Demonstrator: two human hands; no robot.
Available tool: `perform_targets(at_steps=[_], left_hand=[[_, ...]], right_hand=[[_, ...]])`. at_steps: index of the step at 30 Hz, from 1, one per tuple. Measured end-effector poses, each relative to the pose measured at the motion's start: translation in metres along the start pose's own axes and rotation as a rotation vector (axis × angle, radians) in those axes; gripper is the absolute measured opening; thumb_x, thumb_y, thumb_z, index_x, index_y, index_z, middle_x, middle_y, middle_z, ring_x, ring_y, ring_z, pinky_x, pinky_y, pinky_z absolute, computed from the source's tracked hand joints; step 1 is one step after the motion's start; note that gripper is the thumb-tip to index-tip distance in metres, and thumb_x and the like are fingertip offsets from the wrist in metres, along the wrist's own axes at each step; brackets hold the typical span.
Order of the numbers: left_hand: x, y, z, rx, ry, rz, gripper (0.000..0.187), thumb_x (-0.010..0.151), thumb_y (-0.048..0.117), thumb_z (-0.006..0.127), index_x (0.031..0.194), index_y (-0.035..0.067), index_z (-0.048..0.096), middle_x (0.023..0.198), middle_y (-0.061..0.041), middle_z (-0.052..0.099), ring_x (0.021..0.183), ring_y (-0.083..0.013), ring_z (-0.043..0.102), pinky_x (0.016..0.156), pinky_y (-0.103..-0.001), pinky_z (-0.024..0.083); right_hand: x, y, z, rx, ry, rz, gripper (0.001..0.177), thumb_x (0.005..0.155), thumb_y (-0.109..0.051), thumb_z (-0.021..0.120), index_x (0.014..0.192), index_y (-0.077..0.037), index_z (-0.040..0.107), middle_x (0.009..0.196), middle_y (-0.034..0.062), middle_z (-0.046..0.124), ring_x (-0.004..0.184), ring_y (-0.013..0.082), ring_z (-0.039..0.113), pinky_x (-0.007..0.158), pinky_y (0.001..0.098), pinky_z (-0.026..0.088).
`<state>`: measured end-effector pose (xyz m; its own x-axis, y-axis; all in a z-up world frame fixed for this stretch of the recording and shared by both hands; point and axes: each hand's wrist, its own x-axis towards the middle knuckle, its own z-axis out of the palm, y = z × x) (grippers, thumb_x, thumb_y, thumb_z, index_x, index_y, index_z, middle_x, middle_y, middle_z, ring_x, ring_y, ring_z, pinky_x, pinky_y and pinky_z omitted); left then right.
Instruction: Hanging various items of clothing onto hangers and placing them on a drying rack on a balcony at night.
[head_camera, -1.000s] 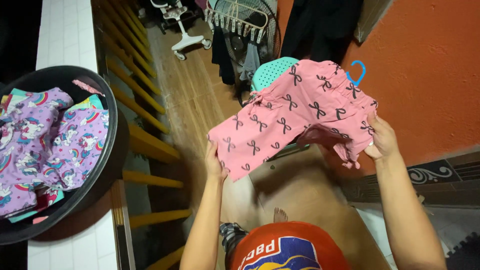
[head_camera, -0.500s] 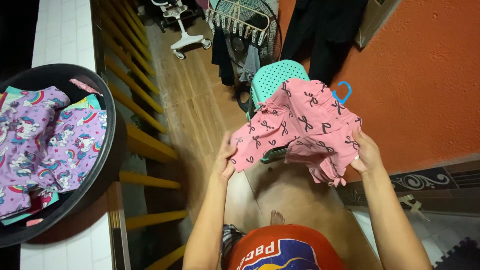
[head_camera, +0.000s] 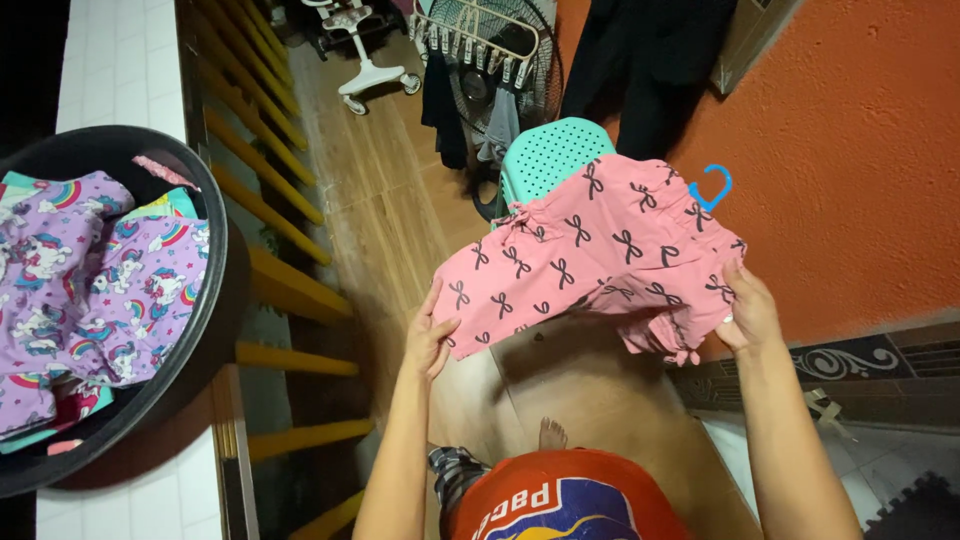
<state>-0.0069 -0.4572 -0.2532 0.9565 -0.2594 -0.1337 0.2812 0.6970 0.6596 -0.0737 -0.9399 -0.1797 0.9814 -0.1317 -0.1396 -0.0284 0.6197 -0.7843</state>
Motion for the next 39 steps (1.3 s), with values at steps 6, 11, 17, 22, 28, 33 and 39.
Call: perform_targets(at_steps=[6,11,17,22,28,33,39], left_hand=[[-0.014,0.011,-0.004,0.492,-0.081,0.032,0.113,0.076,-0.020,0.067,0.167,0.008,0.007,0.168,-0.014,0.032,0.141,-0.0151,0.048,0.110,-0.026,0.043],[-0.030,0.019,0.012,0.628,-0.005,-0.038,0.123,0.069,-0.016,0.071,0.161,0.016,-0.004,0.166,-0.001,0.024,0.112,-0.0102,0.056,0.075,-0.023,0.054],[-0.040,0.016,-0.006,0.451,-0.058,0.006,0.121,0.075,-0.012,0.075,0.169,0.015,0.003,0.164,-0.008,0.038,0.094,-0.0078,0.056,0.072,-0.020,0.052],[-0.047,0.022,-0.007,0.448,-0.072,-0.038,0.123,0.073,-0.012,0.077,0.166,0.018,0.002,0.162,-0.006,0.038,0.096,-0.0038,0.061,0.075,-0.020,0.054],[-0.051,0.032,0.000,0.548,-0.072,-0.064,0.124,0.072,-0.013,0.077,0.166,0.020,0.003,0.167,-0.006,0.031,0.075,-0.0036,0.059,0.067,-0.023,0.055],[-0.052,0.034,-0.001,0.561,-0.071,-0.100,0.122,0.072,-0.014,0.074,0.165,0.020,0.004,0.169,-0.009,0.024,0.071,-0.0039,0.062,0.068,-0.024,0.056],[-0.051,0.035,-0.001,0.582,-0.077,-0.091,0.121,0.072,-0.014,0.074,0.166,0.019,0.004,0.170,-0.010,0.024,0.070,-0.0032,0.060,0.069,-0.023,0.056]], right_hand=[[-0.001,0.004,-0.018,-0.075,0.101,0.007,0.049,0.109,-0.027,0.052,0.149,0.000,0.047,0.146,0.0143,0.057,0.132,0.0300,0.057,0.112,0.0502,0.044],[0.000,0.014,-0.022,-0.103,0.127,0.001,0.044,0.109,-0.025,0.054,0.145,-0.001,0.050,0.142,0.0134,0.060,0.130,0.0286,0.059,0.111,0.0487,0.046],[0.000,0.014,-0.029,-0.100,0.112,0.001,0.042,0.109,-0.024,0.055,0.143,0.000,0.052,0.138,0.0149,0.062,0.125,0.0287,0.062,0.108,0.0481,0.048],[-0.004,0.010,-0.025,-0.135,0.111,-0.017,0.042,0.108,-0.023,0.054,0.142,0.001,0.052,0.138,0.0151,0.063,0.124,0.0281,0.063,0.107,0.0470,0.049],[-0.001,0.013,-0.037,-0.180,0.123,-0.033,0.040,0.110,-0.023,0.054,0.140,0.004,0.054,0.135,0.0170,0.065,0.120,0.0282,0.065,0.104,0.0454,0.051],[-0.001,0.013,-0.036,-0.178,0.112,-0.038,0.040,0.112,-0.024,0.055,0.139,0.005,0.053,0.132,0.0188,0.064,0.117,0.0287,0.066,0.103,0.0453,0.052],[-0.002,0.009,-0.030,-0.180,0.104,-0.044,0.042,0.110,-0.024,0.054,0.140,0.005,0.053,0.134,0.0177,0.065,0.118,0.0278,0.066,0.104,0.0445,0.052]])
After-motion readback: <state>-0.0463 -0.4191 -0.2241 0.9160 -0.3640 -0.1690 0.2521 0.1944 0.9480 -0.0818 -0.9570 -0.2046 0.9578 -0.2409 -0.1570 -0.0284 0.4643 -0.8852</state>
